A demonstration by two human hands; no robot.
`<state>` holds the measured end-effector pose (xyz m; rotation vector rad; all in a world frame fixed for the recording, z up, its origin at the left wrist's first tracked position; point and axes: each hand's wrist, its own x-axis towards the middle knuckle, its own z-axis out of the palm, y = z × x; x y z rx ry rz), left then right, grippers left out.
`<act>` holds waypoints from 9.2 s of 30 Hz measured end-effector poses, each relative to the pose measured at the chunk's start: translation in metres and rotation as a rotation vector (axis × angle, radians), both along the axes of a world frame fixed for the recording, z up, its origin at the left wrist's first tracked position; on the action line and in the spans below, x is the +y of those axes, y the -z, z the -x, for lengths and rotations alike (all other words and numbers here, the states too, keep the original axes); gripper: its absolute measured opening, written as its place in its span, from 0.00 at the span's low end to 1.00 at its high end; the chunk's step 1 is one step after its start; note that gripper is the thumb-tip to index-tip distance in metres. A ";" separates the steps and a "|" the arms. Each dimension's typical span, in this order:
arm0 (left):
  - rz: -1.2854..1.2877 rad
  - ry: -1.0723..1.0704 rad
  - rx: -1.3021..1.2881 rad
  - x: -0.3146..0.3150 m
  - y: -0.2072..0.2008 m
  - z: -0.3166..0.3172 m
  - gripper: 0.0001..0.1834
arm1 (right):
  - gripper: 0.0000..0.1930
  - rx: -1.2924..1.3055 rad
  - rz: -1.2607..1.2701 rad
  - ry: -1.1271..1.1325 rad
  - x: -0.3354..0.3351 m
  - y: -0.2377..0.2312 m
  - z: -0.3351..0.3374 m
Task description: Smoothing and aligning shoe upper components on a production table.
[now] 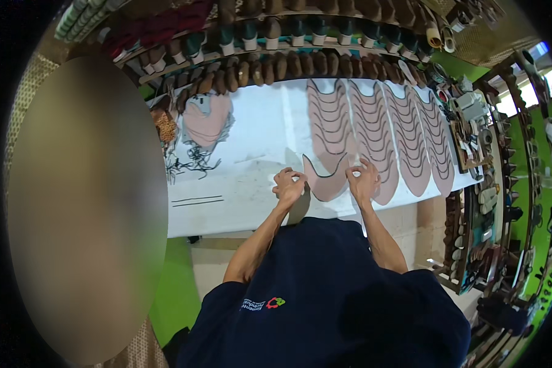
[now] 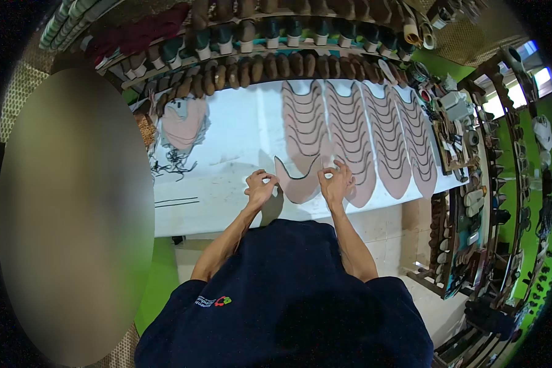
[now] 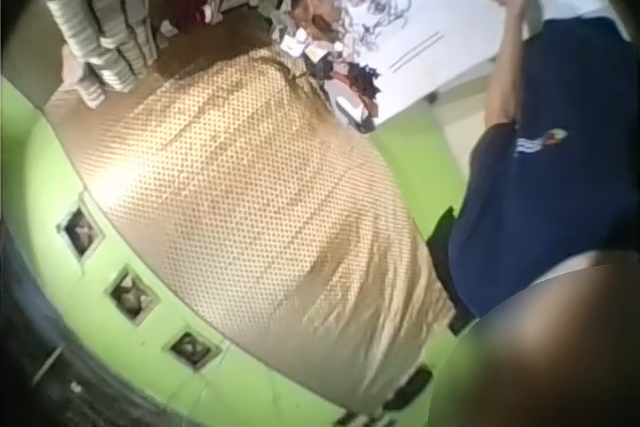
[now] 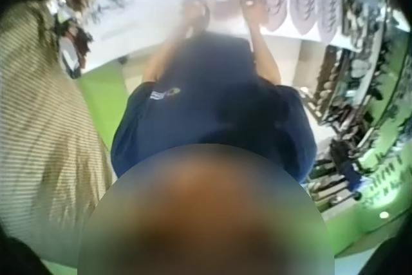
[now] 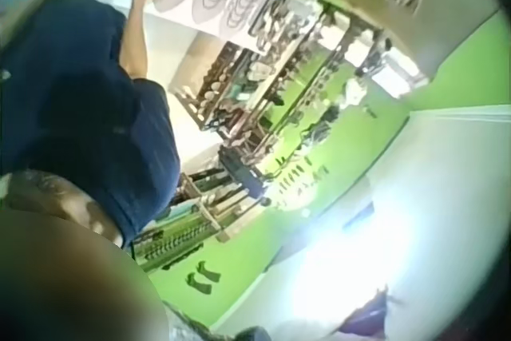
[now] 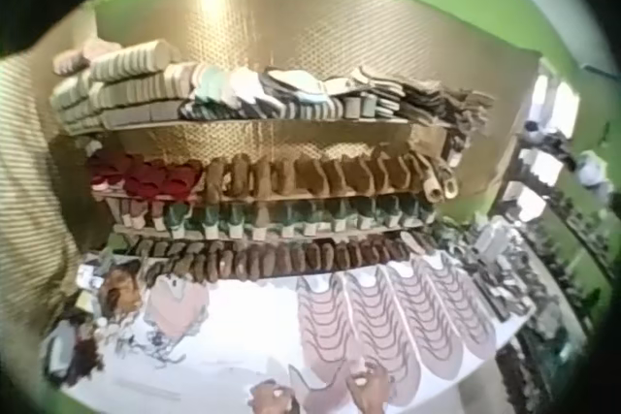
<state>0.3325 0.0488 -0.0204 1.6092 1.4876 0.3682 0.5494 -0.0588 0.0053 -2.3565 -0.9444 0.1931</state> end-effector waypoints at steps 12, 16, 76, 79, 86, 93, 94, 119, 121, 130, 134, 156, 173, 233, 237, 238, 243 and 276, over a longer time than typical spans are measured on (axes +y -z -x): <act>-0.036 -0.149 0.078 -0.016 0.016 -0.082 0.15 | 0.12 -0.019 -0.046 -0.204 0.004 0.021 -0.094; -0.046 -0.164 0.147 -0.008 0.014 -0.087 0.15 | 0.12 0.006 -0.059 -0.195 0.014 0.033 -0.099; -0.513 0.223 0.509 0.219 -0.017 0.241 0.33 | 0.07 -0.334 -0.059 -1.198 0.383 0.002 0.236; -0.502 0.254 0.478 0.232 -0.011 0.252 0.32 | 0.05 -0.365 -0.001 -1.258 0.396 -0.006 0.237; -0.521 0.253 0.373 0.245 -0.010 0.259 0.31 | 0.08 -0.462 -0.099 -1.279 0.450 -0.023 0.230; -0.501 0.242 0.379 0.244 -0.010 0.262 0.35 | 0.11 -0.565 -0.061 -1.038 0.539 -0.084 0.234; -0.492 0.249 0.378 0.245 -0.011 0.263 0.34 | 0.11 -0.562 -0.075 -1.002 0.549 -0.095 0.232; -0.313 -0.391 0.466 0.062 -0.005 0.431 0.32 | 0.06 -0.311 0.066 -0.921 0.085 0.003 0.238; -0.269 -0.398 0.485 0.039 -0.004 0.432 0.32 | 0.06 -0.301 0.062 -0.899 0.067 0.008 0.244; -0.222 -0.389 0.512 0.012 0.006 0.430 0.27 | 0.11 -0.200 0.004 -0.810 0.029 0.013 0.258; -0.258 -0.440 0.495 0.027 0.010 0.437 0.24 | 0.11 -0.196 -0.053 -0.846 0.054 0.018 0.272; -0.360 -0.296 0.381 0.076 0.023 0.471 0.18 | 0.05 -0.059 0.076 -0.844 0.136 0.032 0.349; -0.617 0.238 0.242 0.114 -0.007 0.458 0.07 | 0.10 -0.176 0.070 -0.750 0.099 0.006 0.322; -0.582 0.473 0.286 0.122 0.013 0.247 0.18 | 0.07 0.035 0.083 -0.697 0.109 0.016 0.257; -0.599 0.489 0.294 0.124 0.012 0.247 0.18 | 0.07 -0.027 0.053 -0.743 0.109 0.026 0.261; -0.600 0.493 0.285 0.122 0.012 0.248 0.18 | 0.07 -0.045 0.052 -0.715 0.107 0.029 0.262; -0.591 0.472 0.277 0.125 0.012 0.248 0.19 | 0.07 0.023 0.061 -0.605 0.119 0.024 0.267; -0.481 0.479 0.357 0.125 0.002 0.243 0.24 | 0.08 0.141 -0.044 -0.489 0.175 0.037 0.282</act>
